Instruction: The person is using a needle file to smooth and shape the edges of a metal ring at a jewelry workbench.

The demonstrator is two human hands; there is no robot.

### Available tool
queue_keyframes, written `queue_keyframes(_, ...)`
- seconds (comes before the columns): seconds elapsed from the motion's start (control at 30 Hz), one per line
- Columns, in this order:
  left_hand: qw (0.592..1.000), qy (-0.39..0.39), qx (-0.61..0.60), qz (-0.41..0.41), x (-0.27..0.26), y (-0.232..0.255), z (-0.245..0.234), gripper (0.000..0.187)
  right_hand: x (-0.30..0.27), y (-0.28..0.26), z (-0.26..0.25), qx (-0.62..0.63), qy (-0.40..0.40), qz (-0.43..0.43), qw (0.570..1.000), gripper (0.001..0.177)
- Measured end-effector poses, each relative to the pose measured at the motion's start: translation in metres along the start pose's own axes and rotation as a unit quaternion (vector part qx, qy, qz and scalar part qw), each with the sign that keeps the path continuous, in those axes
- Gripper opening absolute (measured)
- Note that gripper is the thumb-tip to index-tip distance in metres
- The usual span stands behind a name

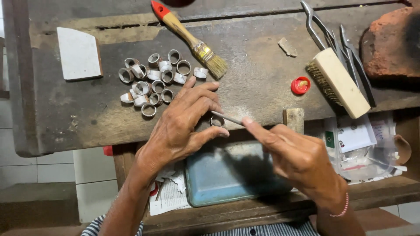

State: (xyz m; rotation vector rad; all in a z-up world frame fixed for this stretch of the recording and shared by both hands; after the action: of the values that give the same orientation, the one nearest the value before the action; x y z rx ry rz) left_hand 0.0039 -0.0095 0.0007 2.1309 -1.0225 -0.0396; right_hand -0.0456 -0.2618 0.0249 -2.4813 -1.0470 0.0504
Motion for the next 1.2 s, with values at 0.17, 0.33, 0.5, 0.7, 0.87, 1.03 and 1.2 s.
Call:
queue_keyframes(0.17,1.000,0.010,0.009,0.000,0.001,0.004,0.001,0.032,-0.013,0.021,-0.014,0.051,0.032,0.023,0.998,0.054)
queue_keyframes(0.33,0.998,0.053,-0.025,0.003,0.001,0.020,0.009,0.030,-0.003,0.037,-0.014,0.038,0.020,-0.022,0.999,0.055)
queue_keyframes(0.5,0.977,0.143,-0.151,-0.047,0.000,0.049,0.013,0.032,0.000,0.043,-0.006,-0.157,0.033,-0.017,0.987,0.049)
queue_keyframes(0.7,0.920,0.160,-0.352,-0.056,-0.002,0.066,0.049,0.034,-0.002,0.040,-0.001,-0.154,0.102,-0.043,0.982,0.036)
queue_keyframes(0.87,0.847,0.171,-0.496,-0.088,-0.005,0.066,0.075,0.035,-0.006,0.042,0.002,-0.151,0.106,-0.036,0.982,0.041)
queue_keyframes(1.03,0.845,0.169,-0.497,-0.102,-0.007,0.065,0.084,0.035,-0.006,0.040,0.003,-0.161,0.090,-0.040,0.982,0.041)
queue_keyframes(1.2,0.847,0.168,-0.475,-0.171,-0.009,0.063,0.093,0.041,-0.007,0.038,0.005,-0.185,0.094,-0.037,0.977,0.041)
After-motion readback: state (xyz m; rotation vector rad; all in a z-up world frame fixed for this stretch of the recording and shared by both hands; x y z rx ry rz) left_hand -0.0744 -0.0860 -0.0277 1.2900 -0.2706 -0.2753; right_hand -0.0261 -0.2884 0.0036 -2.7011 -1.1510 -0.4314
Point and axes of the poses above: each hand's wrist, its own x-axis towards the middle knuckle, its own z-axis out of the palm, y = z × x, the point moved 1 cm from there along x, towards the middle knuckle, and after that the axes turned 13 degrees about -y, right-handed, at the moved point
